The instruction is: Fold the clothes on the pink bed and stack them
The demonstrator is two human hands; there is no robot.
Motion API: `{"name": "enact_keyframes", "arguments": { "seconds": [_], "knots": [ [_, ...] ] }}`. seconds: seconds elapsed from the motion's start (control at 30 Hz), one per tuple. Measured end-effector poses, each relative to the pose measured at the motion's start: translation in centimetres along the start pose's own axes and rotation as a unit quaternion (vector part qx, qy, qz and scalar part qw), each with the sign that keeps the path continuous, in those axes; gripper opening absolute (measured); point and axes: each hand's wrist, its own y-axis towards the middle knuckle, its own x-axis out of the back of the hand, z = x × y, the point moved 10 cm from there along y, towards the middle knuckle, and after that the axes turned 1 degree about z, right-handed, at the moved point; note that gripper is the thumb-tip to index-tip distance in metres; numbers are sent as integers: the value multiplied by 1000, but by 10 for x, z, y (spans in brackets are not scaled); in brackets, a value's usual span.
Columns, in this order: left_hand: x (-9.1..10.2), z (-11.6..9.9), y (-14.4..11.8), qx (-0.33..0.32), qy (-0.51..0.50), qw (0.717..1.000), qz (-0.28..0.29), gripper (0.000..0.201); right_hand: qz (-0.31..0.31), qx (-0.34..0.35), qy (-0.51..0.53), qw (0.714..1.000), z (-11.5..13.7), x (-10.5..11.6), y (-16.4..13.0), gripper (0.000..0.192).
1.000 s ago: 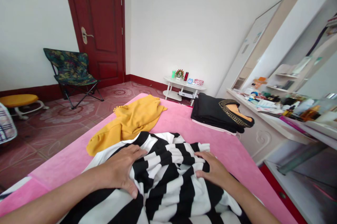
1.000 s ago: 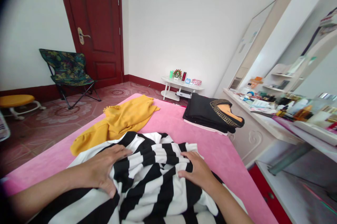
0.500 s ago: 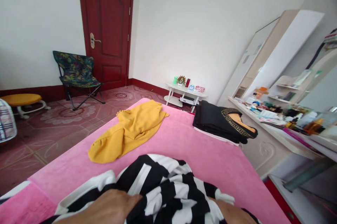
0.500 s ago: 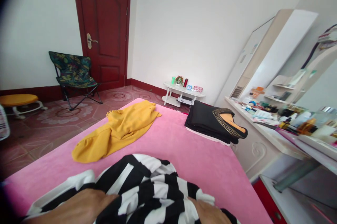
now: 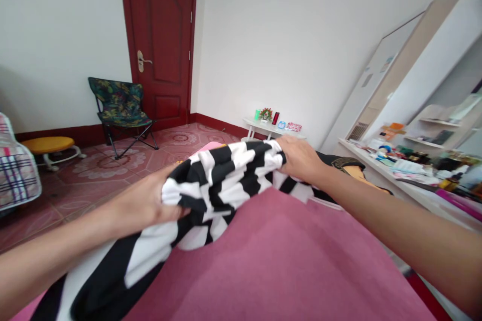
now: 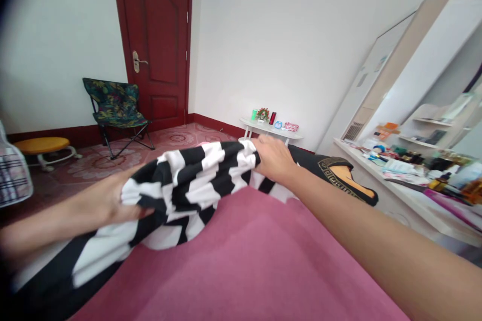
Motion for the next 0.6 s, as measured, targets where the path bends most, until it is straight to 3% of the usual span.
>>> {"name": "enact_keyframes", "arguments": {
  "seconds": [0.07,0.13,0.27,0.33,0.4,0.47,0.53,0.6],
  "knots": [
    [7,8,38,-2,41,999,-20,95,-114,-33,-23,993,-4,11,32,67],
    [-6,25,67,-7,123,991,-49,102,-136,-54,-2,989,3,-11,40,75],
    [-77,87,97,62,275,959,-4,77,-39,6,16,999,27,-103,8,62],
    [-101,110,100,90,291,952,16,71,11,57,-19,998,18,-139,-18,58],
    [-109,117,102,86,294,952,17,72,14,44,-53,997,-22,-150,-38,52],
    [-108,117,103,71,296,952,15,73,-49,-52,-61,996,-89,-132,-54,51],
    [-105,115,102,65,299,952,18,73,-126,-170,-6,977,-160,-109,-74,48],
    [-103,112,102,62,308,949,13,73,-149,-234,109,954,-212,-106,-94,43]
  ]
}}
